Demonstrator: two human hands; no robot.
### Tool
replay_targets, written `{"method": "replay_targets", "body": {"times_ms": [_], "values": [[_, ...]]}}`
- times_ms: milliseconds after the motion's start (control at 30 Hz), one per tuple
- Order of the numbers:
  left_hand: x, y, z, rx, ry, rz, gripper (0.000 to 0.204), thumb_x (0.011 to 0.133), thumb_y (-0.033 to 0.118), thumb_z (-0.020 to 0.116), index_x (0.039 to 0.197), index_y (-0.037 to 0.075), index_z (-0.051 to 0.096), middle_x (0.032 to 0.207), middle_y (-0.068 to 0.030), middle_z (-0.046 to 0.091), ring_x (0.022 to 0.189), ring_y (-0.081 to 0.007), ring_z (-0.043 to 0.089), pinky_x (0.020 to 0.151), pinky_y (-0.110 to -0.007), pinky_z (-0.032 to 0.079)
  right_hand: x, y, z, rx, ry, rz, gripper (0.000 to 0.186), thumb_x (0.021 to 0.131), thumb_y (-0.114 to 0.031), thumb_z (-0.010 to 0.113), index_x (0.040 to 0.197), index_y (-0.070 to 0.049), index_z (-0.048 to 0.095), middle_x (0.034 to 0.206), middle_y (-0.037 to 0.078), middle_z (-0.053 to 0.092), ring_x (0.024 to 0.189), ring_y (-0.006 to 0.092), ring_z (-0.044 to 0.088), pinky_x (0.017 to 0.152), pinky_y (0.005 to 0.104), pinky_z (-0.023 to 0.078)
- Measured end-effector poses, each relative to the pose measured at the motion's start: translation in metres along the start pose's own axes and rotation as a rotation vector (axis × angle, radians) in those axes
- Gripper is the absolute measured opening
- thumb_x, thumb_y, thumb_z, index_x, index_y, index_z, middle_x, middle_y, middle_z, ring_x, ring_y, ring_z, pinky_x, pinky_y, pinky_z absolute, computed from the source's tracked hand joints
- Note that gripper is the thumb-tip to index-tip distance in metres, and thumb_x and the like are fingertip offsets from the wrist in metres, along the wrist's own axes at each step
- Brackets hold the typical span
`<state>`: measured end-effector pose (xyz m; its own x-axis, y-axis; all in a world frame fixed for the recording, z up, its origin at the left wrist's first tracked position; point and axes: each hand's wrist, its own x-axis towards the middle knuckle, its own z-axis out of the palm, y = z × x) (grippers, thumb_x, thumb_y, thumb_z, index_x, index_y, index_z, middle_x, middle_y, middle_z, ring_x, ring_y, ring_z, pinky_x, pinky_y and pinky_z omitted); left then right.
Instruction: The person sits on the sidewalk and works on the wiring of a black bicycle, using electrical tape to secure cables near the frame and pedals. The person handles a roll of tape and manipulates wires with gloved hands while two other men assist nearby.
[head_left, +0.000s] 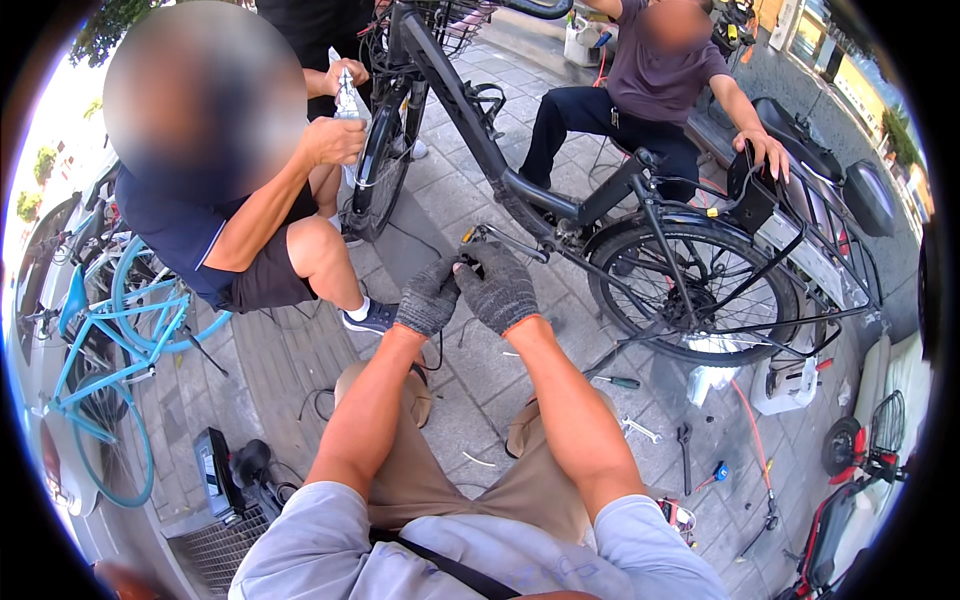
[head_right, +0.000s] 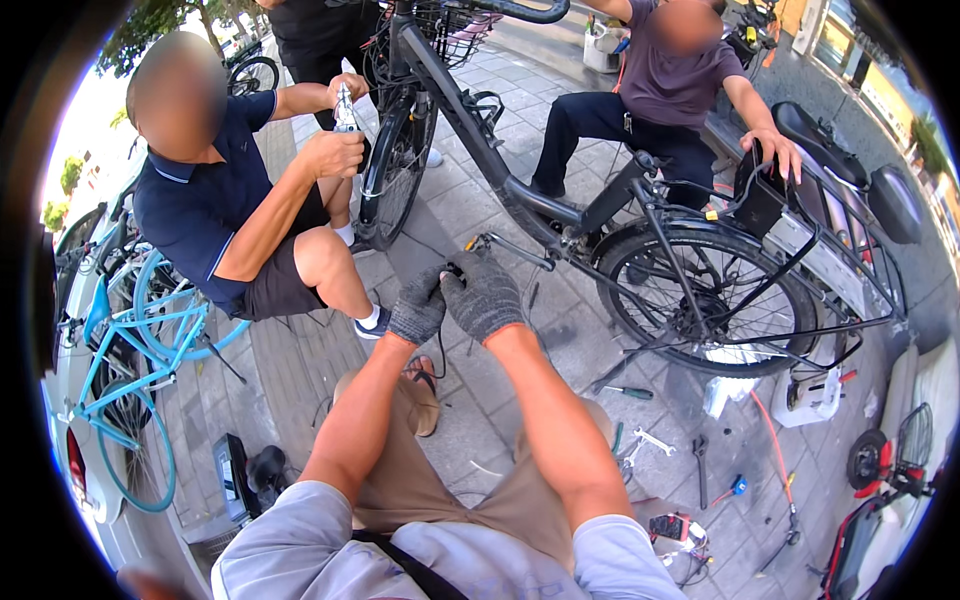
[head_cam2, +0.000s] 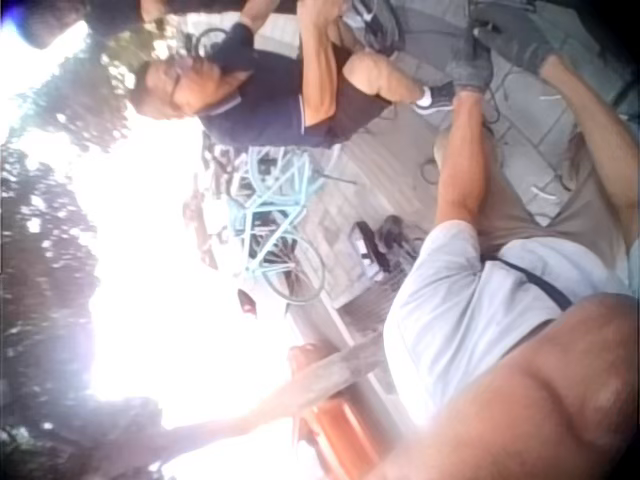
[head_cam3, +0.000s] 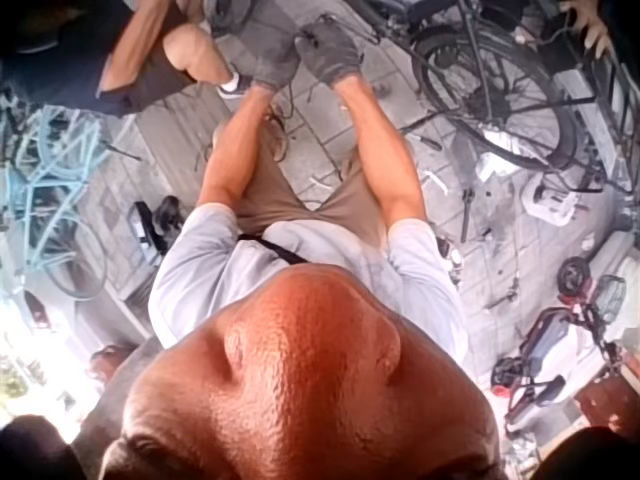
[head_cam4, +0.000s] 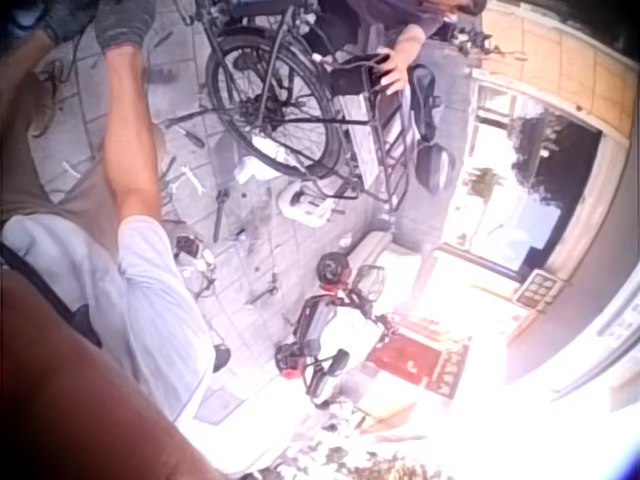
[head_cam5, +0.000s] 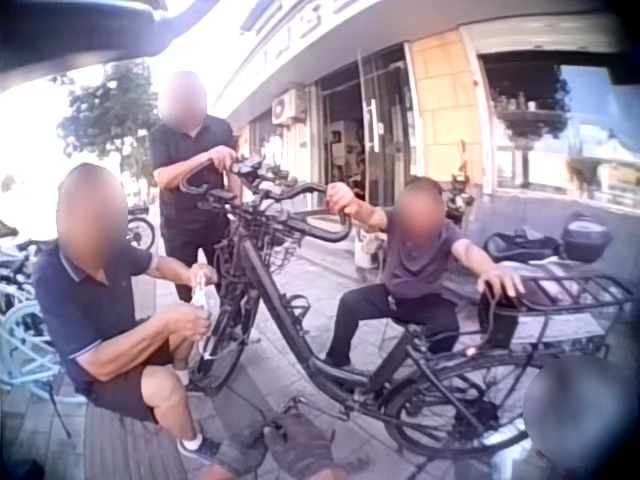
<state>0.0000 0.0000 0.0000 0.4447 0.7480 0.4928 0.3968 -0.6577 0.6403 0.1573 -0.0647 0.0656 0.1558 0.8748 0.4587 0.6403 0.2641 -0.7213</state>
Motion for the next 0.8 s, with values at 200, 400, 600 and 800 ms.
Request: {"method": "replay_targets", "body": {"times_ms": [200,400,600,800], "values": [[0.002,0.012,0.015,-0.036,0.027,0.007,0.028,0.095,0.013,0.062,0.121,0.006,0.065,0.104,-0.0232,0.069,0.098,-0.0427,0.067,0.084,-0.047,0.054,-0.001,0.01,-0.012,-0.026,-0.017,-0.019,0.03,0.087,-0.017,0.073,0.113,-0.003,0.069,0.103,0.019,0.069,0.089,0.0329,0.07,0.078,0.0414,0.056],[0.001,0.011,0.017,-0.038,0.007,-0.029,0.028,0.096,0.015,0.061,0.122,0.007,0.064,0.105,-0.0237,0.068,0.099,-0.043,0.066,0.084,-0.047,0.054,-0.001,0.01,-0.012,-0.006,-0.027,0.014,0.029,0.087,-0.018,0.072,0.112,-0.004,0.069,0.103,0.02,0.068,0.091,0.0355,0.068,0.081,0.0436,0.055],[-0.001,0.009,0.019,-0.03,0.034,0.017,0.025,0.095,0.014,0.06,0.118,0.007,0.064,0.102,-0.0243,0.067,0.097,-0.0443,0.065,0.082,-0.049,0.053,-0.002,0.006,-0.014,0.042,-0.063,0.064,0.027,0.089,-0.023,0.068,0.108,-0.004,0.068,0.104,0.024,0.067,0.099,0.0426,0.065,0.088,0.0506,0.052],[-0.001,0.007,0.016,0.005,0.018,0.032,0.022,0.094,0.015,0.06,0.114,0.006,0.064,0.099,-0.0237,0.067,0.095,-0.0446,0.064,0.081,-0.05,0.052,-0.002,0.002,-0.014,0.033,-0.063,0.066,0.027,0.089,-0.025,0.067,0.106,-0.004,0.067,0.103,0.024,0.067,0.098,0.0424,0.065,0.086,0.0506,0.052]]}}
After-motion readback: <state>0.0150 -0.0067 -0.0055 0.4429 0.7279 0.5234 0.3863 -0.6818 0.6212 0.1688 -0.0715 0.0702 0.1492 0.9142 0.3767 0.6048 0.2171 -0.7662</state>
